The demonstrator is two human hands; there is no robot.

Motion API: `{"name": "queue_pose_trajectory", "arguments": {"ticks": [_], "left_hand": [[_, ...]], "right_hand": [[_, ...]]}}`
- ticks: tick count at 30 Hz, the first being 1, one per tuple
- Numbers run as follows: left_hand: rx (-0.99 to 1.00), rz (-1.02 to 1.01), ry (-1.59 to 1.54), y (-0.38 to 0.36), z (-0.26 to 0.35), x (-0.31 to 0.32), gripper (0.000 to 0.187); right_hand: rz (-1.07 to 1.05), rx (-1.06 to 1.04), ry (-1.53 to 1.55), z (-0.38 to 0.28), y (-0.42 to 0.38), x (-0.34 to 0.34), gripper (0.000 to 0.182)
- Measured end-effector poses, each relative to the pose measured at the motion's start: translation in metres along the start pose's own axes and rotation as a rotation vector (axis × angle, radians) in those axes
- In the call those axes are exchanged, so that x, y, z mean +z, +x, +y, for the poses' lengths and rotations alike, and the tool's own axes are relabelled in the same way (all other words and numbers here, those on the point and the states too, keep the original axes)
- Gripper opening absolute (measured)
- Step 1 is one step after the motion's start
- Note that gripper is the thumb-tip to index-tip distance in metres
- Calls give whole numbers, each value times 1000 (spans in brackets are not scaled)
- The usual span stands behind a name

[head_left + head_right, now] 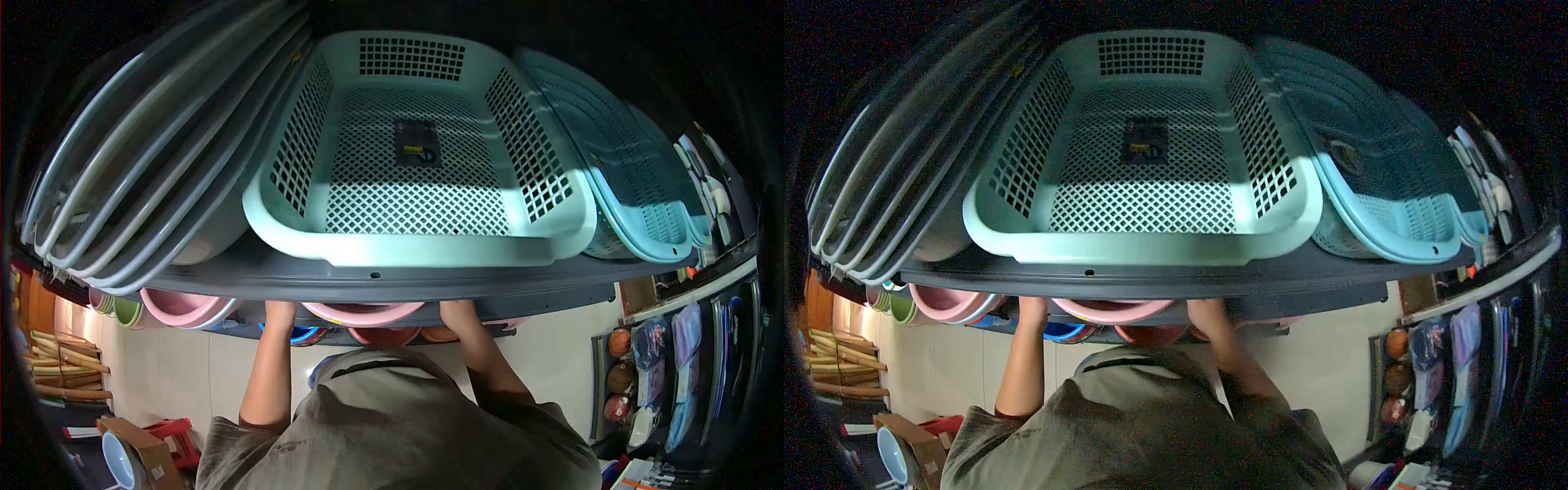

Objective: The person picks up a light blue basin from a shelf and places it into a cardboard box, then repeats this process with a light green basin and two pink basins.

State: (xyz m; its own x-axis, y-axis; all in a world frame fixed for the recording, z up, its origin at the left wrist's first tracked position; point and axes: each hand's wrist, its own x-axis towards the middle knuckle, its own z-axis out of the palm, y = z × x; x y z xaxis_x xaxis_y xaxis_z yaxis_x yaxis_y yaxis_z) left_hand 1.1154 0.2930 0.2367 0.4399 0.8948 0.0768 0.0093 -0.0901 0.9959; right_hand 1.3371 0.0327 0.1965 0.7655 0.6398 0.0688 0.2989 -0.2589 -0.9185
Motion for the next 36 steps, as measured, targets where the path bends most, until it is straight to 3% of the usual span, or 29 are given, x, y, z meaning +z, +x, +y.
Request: {"name": "queue_pose_trajectory", "arguments": {"ticks": [2, 5, 9, 10, 13, 15, 17, 18, 19, 20, 21, 23, 24, 25, 27, 28, 31, 32, 34, 36], "left_hand": [[-48, -11, 25, -6, 16, 0, 37], [-54, -126, 5, -14, 20, -7, 54], [-86, -91, 108, -18, 18, -12, 53], [-99, -14, 20, -20, 19, -9, 42], [-82, -46, 64, -24, 22, -13, 41], [-106, -53, -79, -24, 30, -11, 36], [-104, -75, -272, -35, 36, -15, 36], [-119, -112, -185, -42, 41, -21, 44], [-129, -106, -217, -54, 78, -12, 60], [-4, -136, -164, -58, 83, -15, 65], [121, -164, -108, -62, 88, -19, 70], [131, -139, -110, -81, 110, -24, 76], [170, -153, -148, -90, 114, -30, 77], [206, -169, -183, -100, 117, -38, 79], [149, -151, -240, -121, 117, -58, 83], [113, -153, -294, -133, 113, -68, 84], [6, -100, -378, -174, 101, -108, 80], [-79, -128, -404, -191, 98, -124, 78], [-194, -126, -426, -224, 108, -150, 74], [-183, -77, -439, -256, 103, -182, 75]], "right_hand": [[-28, -150, -507, 22, 0, -1, 35], [-77, -81, -502, 24, -12, -1, 36], [-115, -52, -500, 29, -11, -3, 37], [-119, -54, -500, 32, -11, -5, 37], [-130, -46, -497, 40, -11, -11, 37], [-118, -56, -507, 45, -12, -15, 38], [-106, -65, -517, 48, -12, -16, 38], [-108, -71, -518, 39, -18, -15, 38], [30, -41, -186, 21, -22, -16, 41], [160, -8, 149, 2, -27, -17, 45], [152, -23, 148, -30, -32, -18, 45], [66, 42, 827, -100, -43, -22, 48], [-20, -27, 795, -112, -48, -23, 59], [-40, -31, 795, -122, -53, -19, 59], [-168, -374, 956, -138, -64, -6, 71], [-138, -292, 846, -138, -73, -4, 83], [-92, -325, 918, -161, -101, 19, 85], [-55, -303, 901, -169, -119, 28, 93], [-93, -321, 912, -183, -143, 43, 94], [-131, -338, 922, -197, -172, 61, 94]]}}
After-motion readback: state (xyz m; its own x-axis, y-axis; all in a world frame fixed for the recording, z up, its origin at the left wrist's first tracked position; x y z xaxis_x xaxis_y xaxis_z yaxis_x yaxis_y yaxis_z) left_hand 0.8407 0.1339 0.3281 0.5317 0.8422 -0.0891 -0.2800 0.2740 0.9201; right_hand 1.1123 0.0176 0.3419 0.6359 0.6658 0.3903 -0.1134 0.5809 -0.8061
